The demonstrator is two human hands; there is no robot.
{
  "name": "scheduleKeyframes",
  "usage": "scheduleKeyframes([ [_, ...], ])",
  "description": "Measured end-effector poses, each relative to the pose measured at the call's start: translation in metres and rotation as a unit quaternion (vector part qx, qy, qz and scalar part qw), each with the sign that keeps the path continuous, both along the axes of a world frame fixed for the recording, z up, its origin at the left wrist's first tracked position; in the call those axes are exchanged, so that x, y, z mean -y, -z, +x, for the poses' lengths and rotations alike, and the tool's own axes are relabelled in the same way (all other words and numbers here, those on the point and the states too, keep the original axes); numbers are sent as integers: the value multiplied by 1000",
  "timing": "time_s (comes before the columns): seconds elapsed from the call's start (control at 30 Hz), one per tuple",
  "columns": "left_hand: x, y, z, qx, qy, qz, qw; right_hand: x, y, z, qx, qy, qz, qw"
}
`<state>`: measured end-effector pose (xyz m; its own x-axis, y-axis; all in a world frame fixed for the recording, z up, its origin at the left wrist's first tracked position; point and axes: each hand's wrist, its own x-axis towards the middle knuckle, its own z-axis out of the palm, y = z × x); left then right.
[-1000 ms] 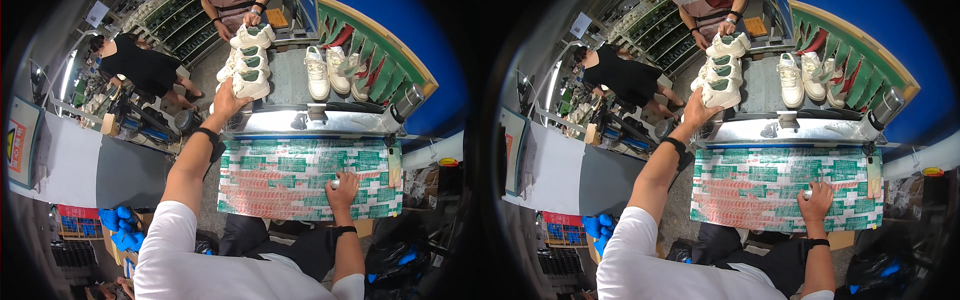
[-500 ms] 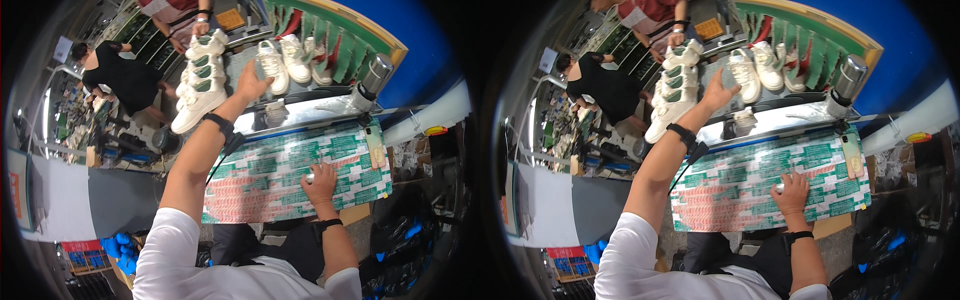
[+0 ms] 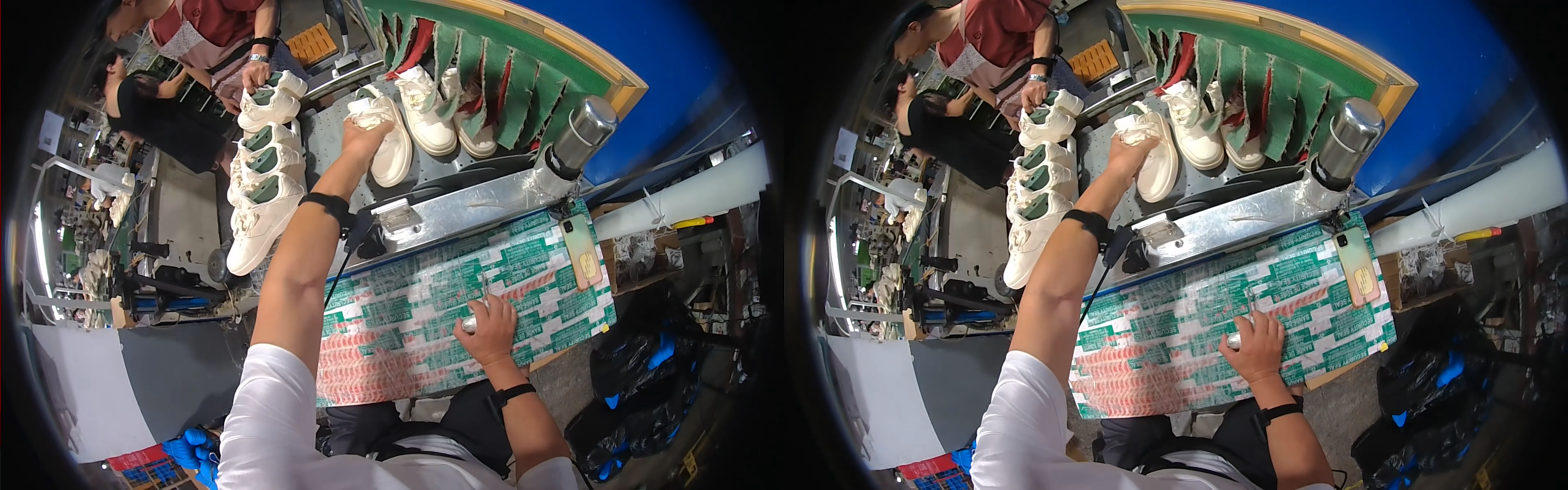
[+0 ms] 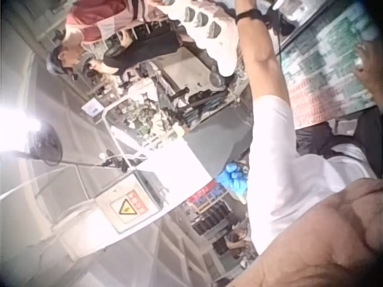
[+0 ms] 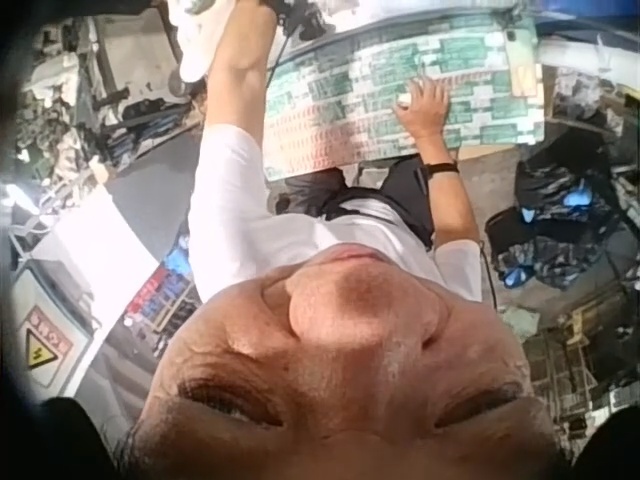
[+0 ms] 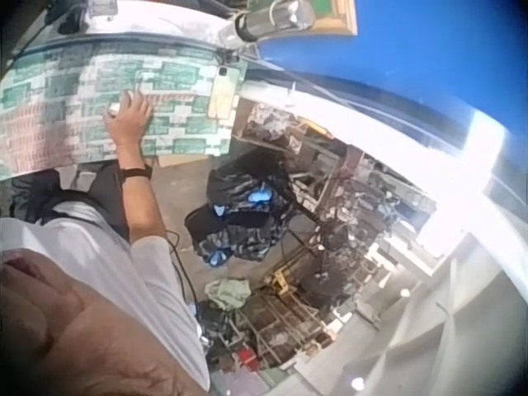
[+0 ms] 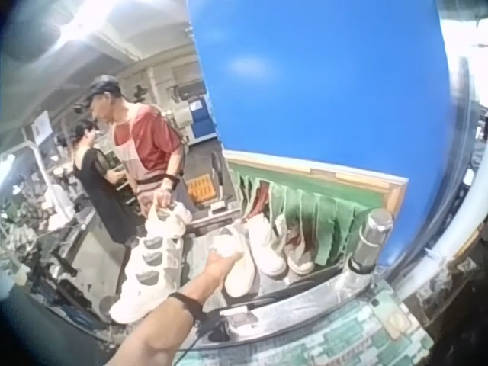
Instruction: Assembling shoe components and checking laces at a manufacturing workstation.
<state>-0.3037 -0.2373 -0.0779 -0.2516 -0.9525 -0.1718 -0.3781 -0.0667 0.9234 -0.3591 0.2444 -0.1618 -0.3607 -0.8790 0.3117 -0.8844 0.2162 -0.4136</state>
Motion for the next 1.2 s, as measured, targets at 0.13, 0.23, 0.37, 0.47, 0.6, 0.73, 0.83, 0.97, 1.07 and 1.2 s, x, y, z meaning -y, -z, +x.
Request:
scheduleKeyframes([
  [0.13, -19, -47, 46, -153, 23, 105, 982, 3, 0, 1, 5, -2, -4, 1000],
  [0.23, -85, -87, 90, -126, 23, -10, 992, 8, 0, 0, 7, 8, -4, 1000],
  [0.37, -200, -89, 173, -11, 42, -159, 986, 6, 0, 5, 19, -16, -19, 1000],
  [0.47, -295, -70, 218, 101, 36, -182, 977, -1, -2, 5, 29, -8, -5, 1000],
  [0.6, -388, -36, 254, 207, -50, -77, 974, -2, 3, 7, -7, -6, -20, 1000],
  [0.73, -448, -6, 254, 153, -22, 62, 986, -2, 9, 2, -12, -8, -24, 1000],
  [0.83, -436, 26, 270, 19, 38, 54, 998, -2, 13, -7, -66, -48, -80, 993],
  [0.97, -430, 14, 300, -74, -71, -49, 994, 7, 5, 4, -72, -55, -31, 995],
  [1.07, -405, 7, 305, -41, -35, -96, 994, 2, 3, 5, -87, -40, -12, 995],
  [1.2, -410, -18, 299, 80, 28, -201, 976, -22, -5, 14, -7, -29, 28, 999],
])
